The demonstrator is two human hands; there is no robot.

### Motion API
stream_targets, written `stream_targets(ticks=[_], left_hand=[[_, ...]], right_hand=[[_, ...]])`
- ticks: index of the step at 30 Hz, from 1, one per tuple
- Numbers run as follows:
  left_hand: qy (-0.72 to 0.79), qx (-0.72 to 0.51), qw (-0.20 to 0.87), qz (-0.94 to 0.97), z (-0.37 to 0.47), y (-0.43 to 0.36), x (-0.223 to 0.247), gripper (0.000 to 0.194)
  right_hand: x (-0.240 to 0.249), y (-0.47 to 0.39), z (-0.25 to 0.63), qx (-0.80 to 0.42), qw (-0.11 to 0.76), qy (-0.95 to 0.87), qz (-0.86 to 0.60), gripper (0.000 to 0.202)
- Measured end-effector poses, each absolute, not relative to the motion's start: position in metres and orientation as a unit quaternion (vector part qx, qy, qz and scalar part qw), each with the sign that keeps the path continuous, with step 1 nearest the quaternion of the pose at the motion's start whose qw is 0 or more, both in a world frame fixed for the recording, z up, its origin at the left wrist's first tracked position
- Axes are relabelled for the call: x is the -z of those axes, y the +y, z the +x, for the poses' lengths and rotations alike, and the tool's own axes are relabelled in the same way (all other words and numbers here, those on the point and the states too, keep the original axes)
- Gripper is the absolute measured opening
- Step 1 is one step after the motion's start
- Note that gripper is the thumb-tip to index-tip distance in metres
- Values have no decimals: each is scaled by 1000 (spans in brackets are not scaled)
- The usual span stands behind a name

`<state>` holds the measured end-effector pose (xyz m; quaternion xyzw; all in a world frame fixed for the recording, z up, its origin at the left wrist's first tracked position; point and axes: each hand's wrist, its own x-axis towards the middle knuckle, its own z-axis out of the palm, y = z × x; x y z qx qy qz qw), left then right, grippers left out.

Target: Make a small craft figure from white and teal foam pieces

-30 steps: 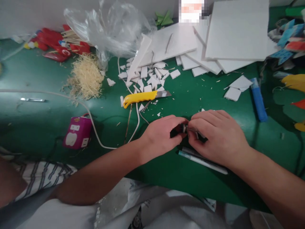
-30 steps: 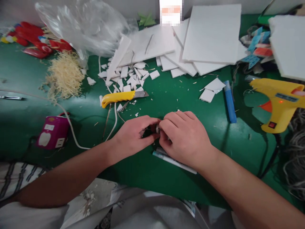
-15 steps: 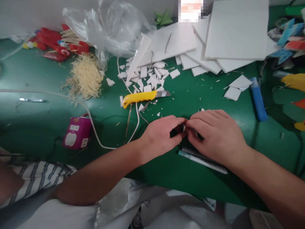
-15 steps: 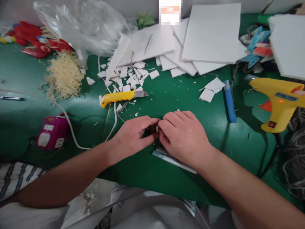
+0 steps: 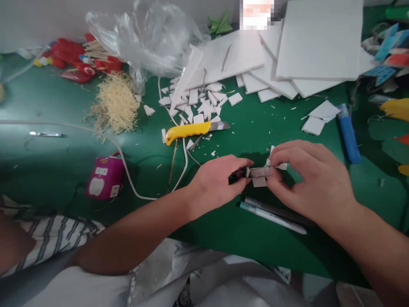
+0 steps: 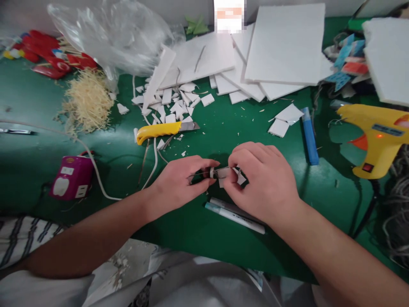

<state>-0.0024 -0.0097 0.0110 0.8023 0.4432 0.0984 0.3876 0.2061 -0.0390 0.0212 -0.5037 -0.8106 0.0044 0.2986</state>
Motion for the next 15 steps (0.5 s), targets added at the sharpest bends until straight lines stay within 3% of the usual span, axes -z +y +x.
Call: stream_targets(ticks=[4, 9, 15], left_hand=[[441, -102, 384, 805, -3, -9, -10, 38], [451, -78, 382, 803, -2, -9, -13, 38], [452, -74, 377, 805, -2, -8, -14, 37]], right_hand=[[-26, -42, 207, -119, 372, -739, -549, 19], [-31, -45, 201, -347, 547, -577, -497, 13], [-40, -37, 207, -493, 577, -505, -411, 12]])
